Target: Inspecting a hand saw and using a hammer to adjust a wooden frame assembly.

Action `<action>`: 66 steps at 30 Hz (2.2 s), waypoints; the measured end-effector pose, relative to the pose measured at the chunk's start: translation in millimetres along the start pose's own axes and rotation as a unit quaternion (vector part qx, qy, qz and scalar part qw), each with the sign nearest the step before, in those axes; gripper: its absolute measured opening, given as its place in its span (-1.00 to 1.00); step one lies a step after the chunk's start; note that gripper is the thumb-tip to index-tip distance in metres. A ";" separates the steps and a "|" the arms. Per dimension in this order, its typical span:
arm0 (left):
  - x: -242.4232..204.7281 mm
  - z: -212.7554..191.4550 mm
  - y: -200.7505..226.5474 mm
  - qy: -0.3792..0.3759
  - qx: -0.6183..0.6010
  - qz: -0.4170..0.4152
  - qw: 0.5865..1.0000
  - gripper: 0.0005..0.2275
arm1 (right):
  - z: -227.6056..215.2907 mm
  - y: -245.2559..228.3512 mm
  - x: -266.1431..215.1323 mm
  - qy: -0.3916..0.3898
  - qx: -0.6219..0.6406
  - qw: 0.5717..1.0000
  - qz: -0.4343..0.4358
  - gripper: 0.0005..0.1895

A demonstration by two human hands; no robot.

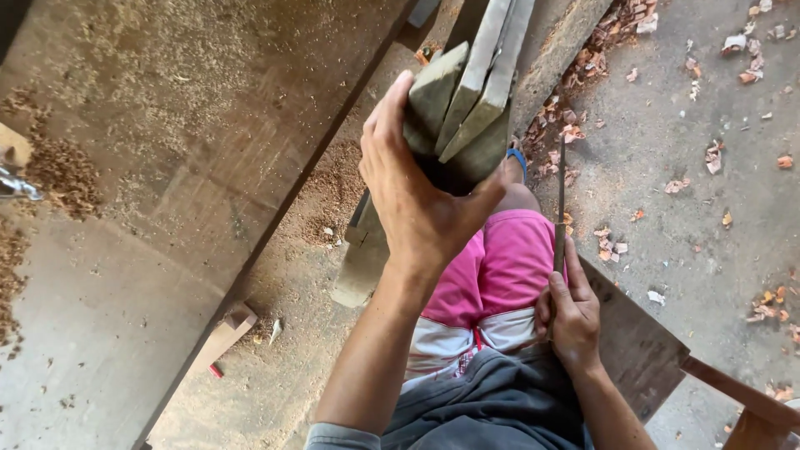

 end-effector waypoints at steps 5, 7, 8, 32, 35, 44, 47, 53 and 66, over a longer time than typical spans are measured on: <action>3.4 5.3 -3.7 0.003 -0.006 -0.003 1.000 -0.07 | 1.1 1.7 1.4 0.002 0.001 1.000 0.004 -0.32; 3.8 5.8 -3.8 0.008 -0.007 0.000 1.000 -0.07 | 0.9 2.6 1.6 0.001 0.004 1.000 0.003 -0.32; 4.6 6.2 -3.9 0.005 -0.003 -0.002 1.000 -0.07 | 0.4 3.1 2.4 0.007 -0.002 1.000 0.007 -0.32; 3.0 2.8 1.7 0.003 -0.042 -0.049 0.998 -0.06 | 5.9 2.7 2.3 0.025 -0.026 0.999 0.032 -0.31; 2.1 3.3 0.9 0.002 -0.038 -0.051 0.998 -0.07 | 5.3 3.7 2.4 0.032 -0.035 0.998 0.035 -0.31; -0.5 2.7 1.1 0.002 -0.042 -0.062 0.997 -0.08 | 4.8 7.3 3.9 0.031 -0.031 0.998 0.036 -0.30; -0.9 2.2 0.7 -0.002 -0.050 -0.065 0.997 -0.08 | 4.6 8.3 5.3 0.027 -0.028 0.999 0.035 -0.30; -0.8 0.5 -0.4 -0.006 -0.054 -0.067 0.996 -0.07 | 4.9 9.0 4.8 0.027 -0.026 0.999 0.031 -0.30; 2.0 9.6 -14.0 0.032 -0.065 0.017 0.997 -0.08 | 9.2 0.4 4.2 0.009 -0.038 0.999 0.011 -0.32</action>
Point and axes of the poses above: each hand's wrist, its own x-axis towards the middle knuckle, its own z-axis out of the palm, y = z × x, the point moved 3 cm from there along x, towards the middle knuckle, and after that the axes turned 9 degrees about x, right-handed, at the moved point
